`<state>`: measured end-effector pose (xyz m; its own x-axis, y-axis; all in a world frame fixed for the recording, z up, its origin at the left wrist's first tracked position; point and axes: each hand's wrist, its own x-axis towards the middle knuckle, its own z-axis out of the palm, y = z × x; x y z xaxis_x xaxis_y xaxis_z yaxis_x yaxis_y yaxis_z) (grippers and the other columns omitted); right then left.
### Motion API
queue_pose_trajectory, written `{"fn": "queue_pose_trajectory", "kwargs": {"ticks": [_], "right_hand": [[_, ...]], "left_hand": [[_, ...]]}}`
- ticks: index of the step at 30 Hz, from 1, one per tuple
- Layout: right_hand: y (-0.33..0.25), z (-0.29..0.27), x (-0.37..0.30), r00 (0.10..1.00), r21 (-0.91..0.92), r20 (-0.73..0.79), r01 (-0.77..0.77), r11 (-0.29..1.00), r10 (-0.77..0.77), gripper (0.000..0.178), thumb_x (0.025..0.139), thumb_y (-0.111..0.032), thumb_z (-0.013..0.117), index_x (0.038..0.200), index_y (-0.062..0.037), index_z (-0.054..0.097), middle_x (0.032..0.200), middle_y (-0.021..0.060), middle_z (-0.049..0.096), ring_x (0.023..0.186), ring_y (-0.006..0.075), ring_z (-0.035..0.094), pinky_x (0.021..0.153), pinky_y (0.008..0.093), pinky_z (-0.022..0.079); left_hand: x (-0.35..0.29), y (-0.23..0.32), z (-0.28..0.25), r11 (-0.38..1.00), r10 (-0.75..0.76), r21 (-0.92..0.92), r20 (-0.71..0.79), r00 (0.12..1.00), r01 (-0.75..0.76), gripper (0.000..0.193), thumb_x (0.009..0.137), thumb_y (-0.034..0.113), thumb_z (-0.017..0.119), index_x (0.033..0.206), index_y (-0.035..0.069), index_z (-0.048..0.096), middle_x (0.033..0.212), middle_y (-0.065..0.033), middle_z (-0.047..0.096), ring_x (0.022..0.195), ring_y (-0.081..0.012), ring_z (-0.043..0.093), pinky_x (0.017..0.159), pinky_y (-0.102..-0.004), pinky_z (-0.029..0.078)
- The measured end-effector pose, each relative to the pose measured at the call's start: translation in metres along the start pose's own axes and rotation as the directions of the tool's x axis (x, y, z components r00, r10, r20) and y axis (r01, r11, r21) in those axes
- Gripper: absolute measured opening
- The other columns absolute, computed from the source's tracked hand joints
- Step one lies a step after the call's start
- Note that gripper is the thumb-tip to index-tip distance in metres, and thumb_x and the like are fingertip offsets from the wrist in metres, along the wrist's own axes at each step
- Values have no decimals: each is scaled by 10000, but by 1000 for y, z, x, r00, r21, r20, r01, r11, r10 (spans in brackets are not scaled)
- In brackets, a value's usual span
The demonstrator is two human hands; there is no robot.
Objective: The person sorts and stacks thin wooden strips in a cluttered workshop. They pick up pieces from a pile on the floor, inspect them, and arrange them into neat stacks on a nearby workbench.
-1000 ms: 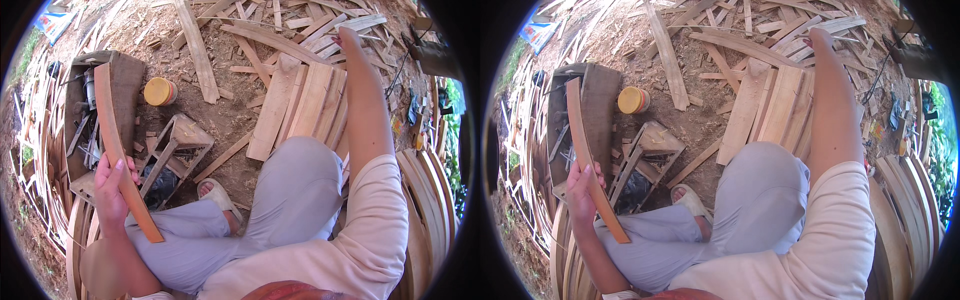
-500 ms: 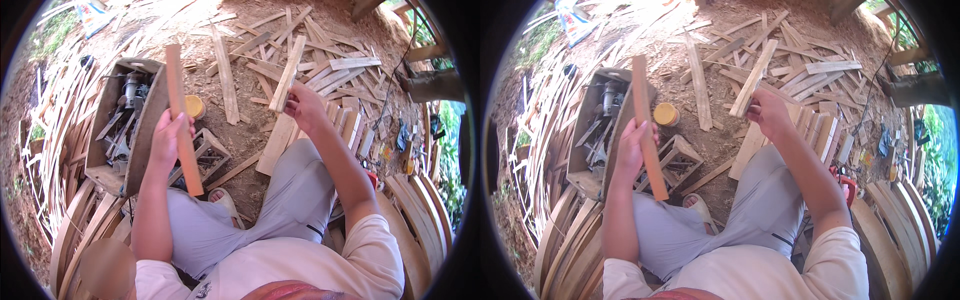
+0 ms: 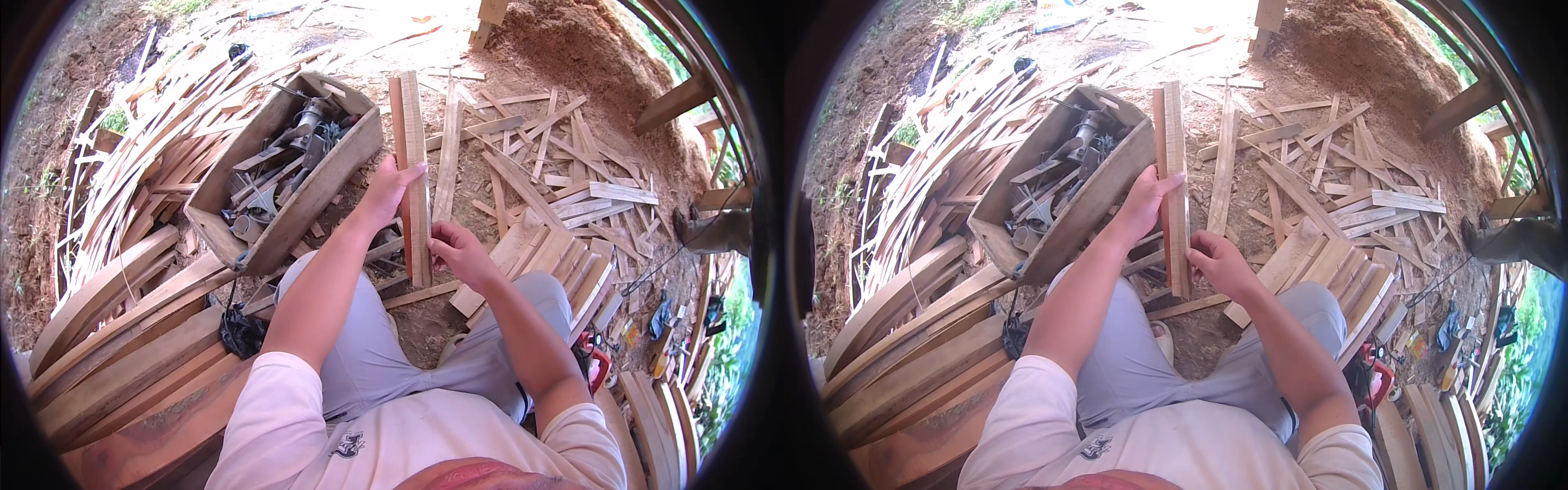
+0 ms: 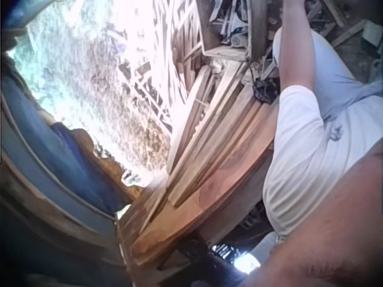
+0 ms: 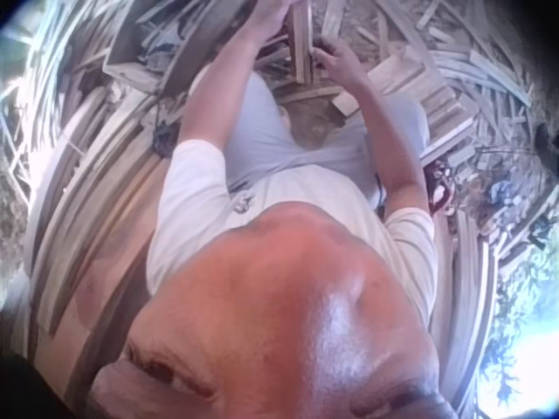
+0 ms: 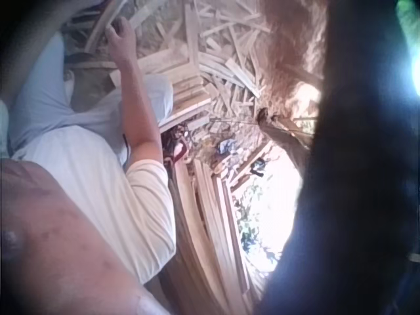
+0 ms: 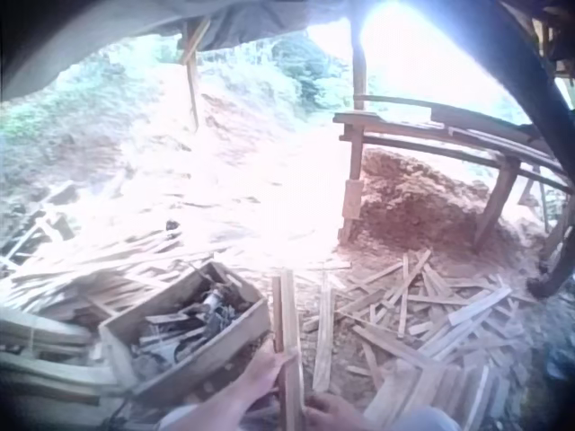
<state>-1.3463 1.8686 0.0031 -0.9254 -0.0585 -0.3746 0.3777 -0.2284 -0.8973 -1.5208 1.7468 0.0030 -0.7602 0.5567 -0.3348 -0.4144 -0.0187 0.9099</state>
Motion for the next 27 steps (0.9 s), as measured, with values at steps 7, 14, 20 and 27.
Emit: {"fn": "queue_pose_trajectory", "kwargs": {"ticks": [7,14,20,27], "right_hand": [[9,-5,14,993,-149,64,107,983,-99,134,1024,-102,581,1067,22,604,882,15,611,754,96,581,692,274,507],[-7,10,15,971,-495,40,225,839,-237,222,971,-165,650,928,48,607,745,160,648,666,261,621,654,379,498],[4,2,23,992,-689,20,105,717,-126,312,956,-287,652,940,24,675,852,202,689,868,374,686,838,508,508],[38,-15,10,964,-990,-126,-138,36,233,411,906,-355,686,1188,-56,715,1178,147,718,1237,334,628,1172,711,178]], "left_hand": [[-4,5,-5,986,28,163,59,998,-37,355,909,222,759,1082,18,525,870,-69,625,775,-142,634,681,-290,522],[6,2,-11,999,1,-53,-7,1000,-1,196,914,89,681,1016,6,536,807,-88,627,701,-180,637,618,-317,529],[5,4,-28,997,-6,-75,-224,975,-11,153,902,50,653,996,-4,545,833,-105,617,686,-190,631,608,-340,544],[4,10,-45,1000,-25,-12,-289,957,22,155,912,51,643,1011,-3,536,864,-93,606,706,-175,612,616,-330,544]]}}
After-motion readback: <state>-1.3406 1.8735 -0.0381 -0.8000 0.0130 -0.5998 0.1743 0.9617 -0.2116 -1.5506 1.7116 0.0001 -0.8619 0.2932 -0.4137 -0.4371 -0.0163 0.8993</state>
